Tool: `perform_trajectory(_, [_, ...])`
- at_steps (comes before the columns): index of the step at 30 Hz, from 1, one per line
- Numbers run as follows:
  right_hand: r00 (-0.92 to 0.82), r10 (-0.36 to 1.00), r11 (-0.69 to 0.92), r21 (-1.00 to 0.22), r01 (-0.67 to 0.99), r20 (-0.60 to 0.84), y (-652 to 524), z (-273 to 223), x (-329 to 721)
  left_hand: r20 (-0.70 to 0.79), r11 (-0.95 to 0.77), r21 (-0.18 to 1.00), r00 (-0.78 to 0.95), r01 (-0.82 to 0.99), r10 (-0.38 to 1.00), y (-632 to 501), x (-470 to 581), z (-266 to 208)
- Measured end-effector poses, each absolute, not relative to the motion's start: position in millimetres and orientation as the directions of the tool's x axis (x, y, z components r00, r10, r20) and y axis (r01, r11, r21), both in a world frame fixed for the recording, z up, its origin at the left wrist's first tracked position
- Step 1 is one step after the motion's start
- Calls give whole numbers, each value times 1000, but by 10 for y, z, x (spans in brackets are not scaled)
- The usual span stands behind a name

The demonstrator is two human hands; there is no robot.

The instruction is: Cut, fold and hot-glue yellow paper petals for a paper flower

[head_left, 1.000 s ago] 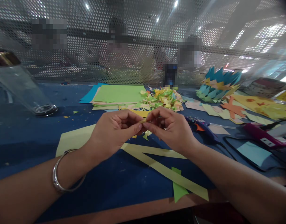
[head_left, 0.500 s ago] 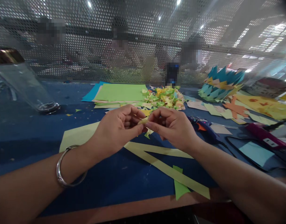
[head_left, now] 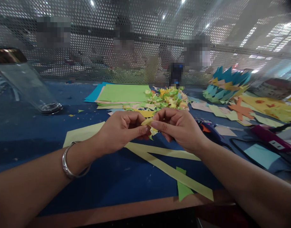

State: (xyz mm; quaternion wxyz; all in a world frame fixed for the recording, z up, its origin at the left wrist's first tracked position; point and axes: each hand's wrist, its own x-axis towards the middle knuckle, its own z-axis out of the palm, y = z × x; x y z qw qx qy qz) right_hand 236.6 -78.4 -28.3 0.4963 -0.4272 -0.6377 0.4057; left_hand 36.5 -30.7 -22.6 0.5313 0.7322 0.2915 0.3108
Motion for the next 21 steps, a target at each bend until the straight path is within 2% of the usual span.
perform_trajectory(4, [-161, 946, 297, -952, 75, 282, -795, -271, 2379, 148, -288, 951, 656, 110, 740, -297, 356, -193])
perform_trajectory(9, [-168, 947, 289, -954, 83, 272, -794, -267, 2387, 83, -257, 956, 715, 138, 694, -271, 359, -167])
perform_trajectory(21, [-158, 952, 276, -958, 71, 263, -794, -261, 2384, 48, -144, 986, 682, 84, 729, -297, 385, -200])
